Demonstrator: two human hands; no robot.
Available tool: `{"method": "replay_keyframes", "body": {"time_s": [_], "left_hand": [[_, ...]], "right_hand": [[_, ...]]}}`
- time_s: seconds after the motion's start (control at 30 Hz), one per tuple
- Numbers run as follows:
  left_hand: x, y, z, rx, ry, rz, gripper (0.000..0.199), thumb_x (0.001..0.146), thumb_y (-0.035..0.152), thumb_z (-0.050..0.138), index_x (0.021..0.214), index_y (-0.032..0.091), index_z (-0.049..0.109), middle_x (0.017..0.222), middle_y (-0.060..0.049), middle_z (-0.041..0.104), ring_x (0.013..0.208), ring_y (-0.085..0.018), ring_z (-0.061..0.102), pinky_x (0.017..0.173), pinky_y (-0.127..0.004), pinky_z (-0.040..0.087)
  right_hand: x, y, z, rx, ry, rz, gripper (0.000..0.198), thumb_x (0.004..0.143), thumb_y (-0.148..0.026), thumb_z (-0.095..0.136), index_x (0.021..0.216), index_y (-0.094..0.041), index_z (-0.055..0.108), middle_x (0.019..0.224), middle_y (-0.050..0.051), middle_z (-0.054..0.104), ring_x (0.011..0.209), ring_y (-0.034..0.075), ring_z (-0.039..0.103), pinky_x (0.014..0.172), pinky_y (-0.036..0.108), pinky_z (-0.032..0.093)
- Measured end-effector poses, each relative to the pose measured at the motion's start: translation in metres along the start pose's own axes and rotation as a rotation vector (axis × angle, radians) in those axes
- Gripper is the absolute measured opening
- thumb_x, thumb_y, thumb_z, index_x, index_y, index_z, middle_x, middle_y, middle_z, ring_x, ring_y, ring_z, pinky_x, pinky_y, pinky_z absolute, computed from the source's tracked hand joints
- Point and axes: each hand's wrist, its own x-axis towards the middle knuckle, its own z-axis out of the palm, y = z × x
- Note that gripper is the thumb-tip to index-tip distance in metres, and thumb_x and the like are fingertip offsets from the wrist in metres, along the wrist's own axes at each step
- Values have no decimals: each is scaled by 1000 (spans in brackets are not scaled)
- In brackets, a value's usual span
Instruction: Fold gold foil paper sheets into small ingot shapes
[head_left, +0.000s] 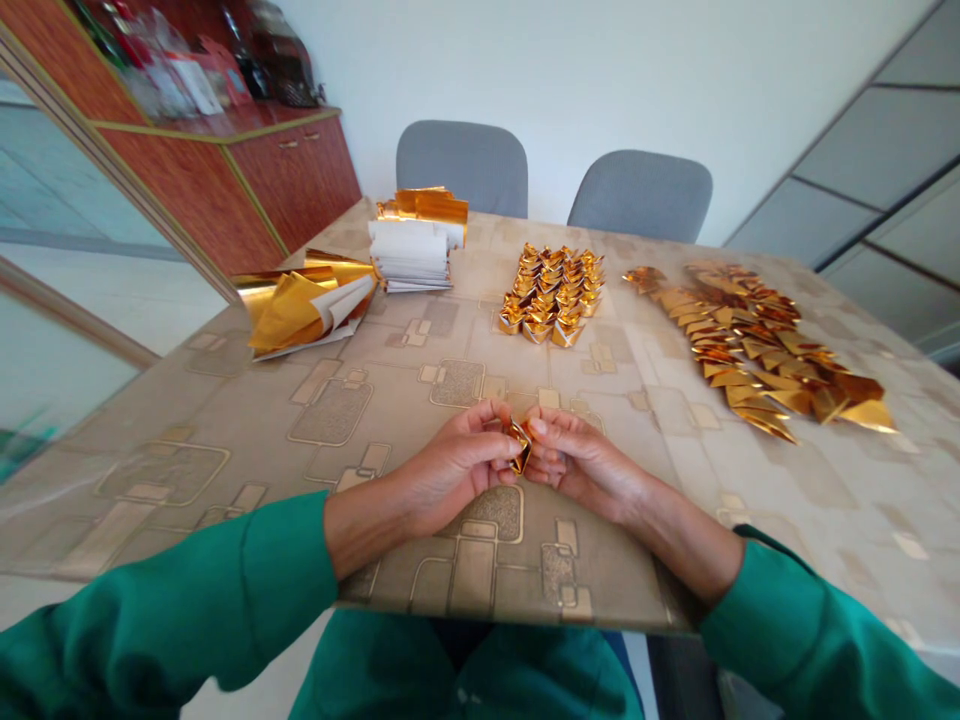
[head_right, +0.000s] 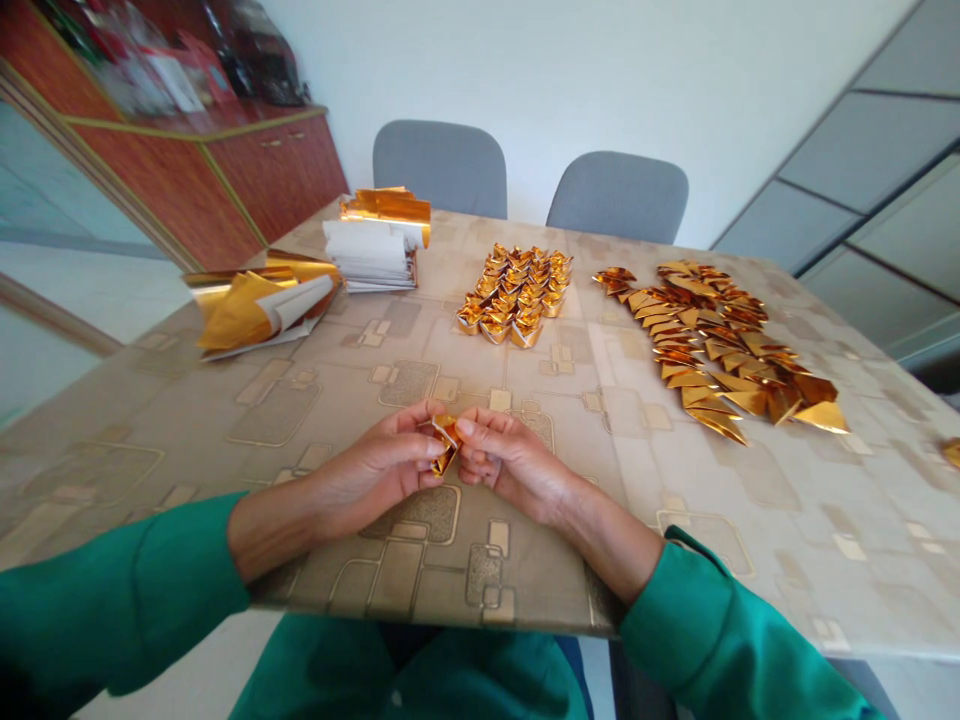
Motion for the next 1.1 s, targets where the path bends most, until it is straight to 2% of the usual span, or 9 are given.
{"method": "replay_keyframes", "body": {"time_s": [0.33,0.57,0.83,0.97,1.1], "left_hand": [[4,1,-4,-77,-27,-31,26,67,11,77,88,16,62,70,3,58,61,-7,54,58,-19,44],[3,3,-3,-122,-102,-28,21,73,14,75,91,16,63,73,2,59,61,-7,54,61,-21,46],[4,-1,-4,-4,0,7,26,65,12,74,86,16,60,77,0,62,66,-10,59,58,-20,44],[4,-1,-4,21,-15,17,25,70,18,75,89,17,59,79,0,62,66,-10,59,58,-20,45],[3,-1,-3,69,17,44,22,71,18,75,84,17,57,72,2,59,62,-8,56,55,-17,42]], "right_hand": [[0,0,-1,14,11,-3,29,79,-35,77,74,-18,54,54,-9,39,51,7,27,55,20,32],[-1,-2,-1,58,19,-10,30,78,-37,77,74,-19,54,54,-9,35,52,8,26,55,21,32],[0,1,0,-6,5,-44,28,82,-33,73,71,-18,53,54,-8,36,52,8,26,55,21,30],[1,1,0,-16,-1,-39,29,84,-35,72,71,-18,52,54,-8,35,52,8,26,55,21,29],[0,2,-1,-46,-34,-30,26,86,-35,69,73,-17,55,55,-7,40,52,8,31,57,22,32]]}}
